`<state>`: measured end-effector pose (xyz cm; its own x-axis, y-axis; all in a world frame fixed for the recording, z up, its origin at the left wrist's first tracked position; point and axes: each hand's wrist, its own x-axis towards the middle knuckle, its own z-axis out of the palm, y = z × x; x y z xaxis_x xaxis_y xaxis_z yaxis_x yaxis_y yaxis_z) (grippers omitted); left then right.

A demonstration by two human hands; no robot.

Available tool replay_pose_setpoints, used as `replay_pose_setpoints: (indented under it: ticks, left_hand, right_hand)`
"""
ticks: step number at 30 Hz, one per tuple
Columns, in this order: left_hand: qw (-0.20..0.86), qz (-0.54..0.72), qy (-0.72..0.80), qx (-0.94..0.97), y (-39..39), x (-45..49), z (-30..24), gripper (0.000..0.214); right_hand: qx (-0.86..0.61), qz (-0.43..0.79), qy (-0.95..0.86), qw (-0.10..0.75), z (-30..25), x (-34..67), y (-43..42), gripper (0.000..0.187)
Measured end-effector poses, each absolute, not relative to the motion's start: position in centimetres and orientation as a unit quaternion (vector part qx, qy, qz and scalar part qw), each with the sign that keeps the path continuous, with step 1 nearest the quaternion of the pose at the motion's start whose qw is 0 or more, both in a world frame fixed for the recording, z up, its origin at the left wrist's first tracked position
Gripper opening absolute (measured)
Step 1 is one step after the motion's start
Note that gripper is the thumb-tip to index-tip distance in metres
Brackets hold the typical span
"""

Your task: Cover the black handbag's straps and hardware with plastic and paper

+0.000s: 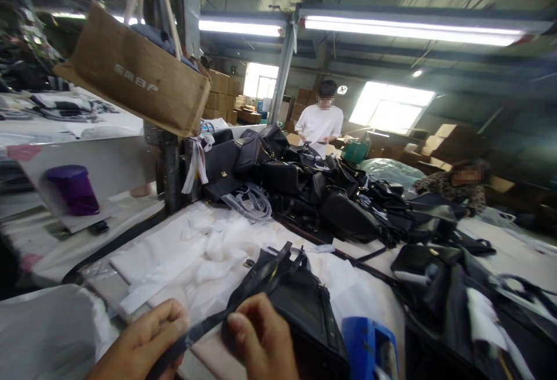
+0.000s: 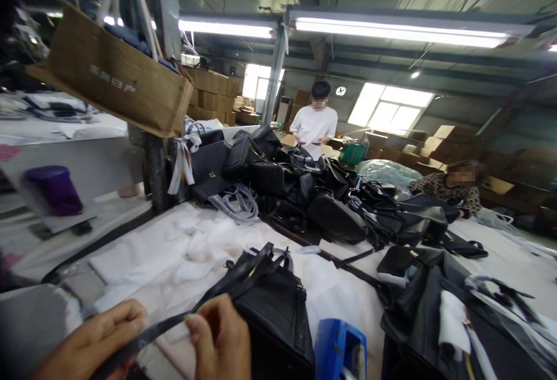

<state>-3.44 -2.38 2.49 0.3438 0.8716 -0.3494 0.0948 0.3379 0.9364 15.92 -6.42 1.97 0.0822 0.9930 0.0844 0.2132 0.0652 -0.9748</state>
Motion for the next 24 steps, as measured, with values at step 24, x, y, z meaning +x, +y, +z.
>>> replay_pose_setpoints:
  ticks: [24]
  left_hand:
    - [0.674,0.278,0.423,0.538,4.2,1.8,8.3,0.015]
  right_hand:
    - [-0.437,-0.187,-0.873,0.110,6.8,18.4,1.4,0.035]
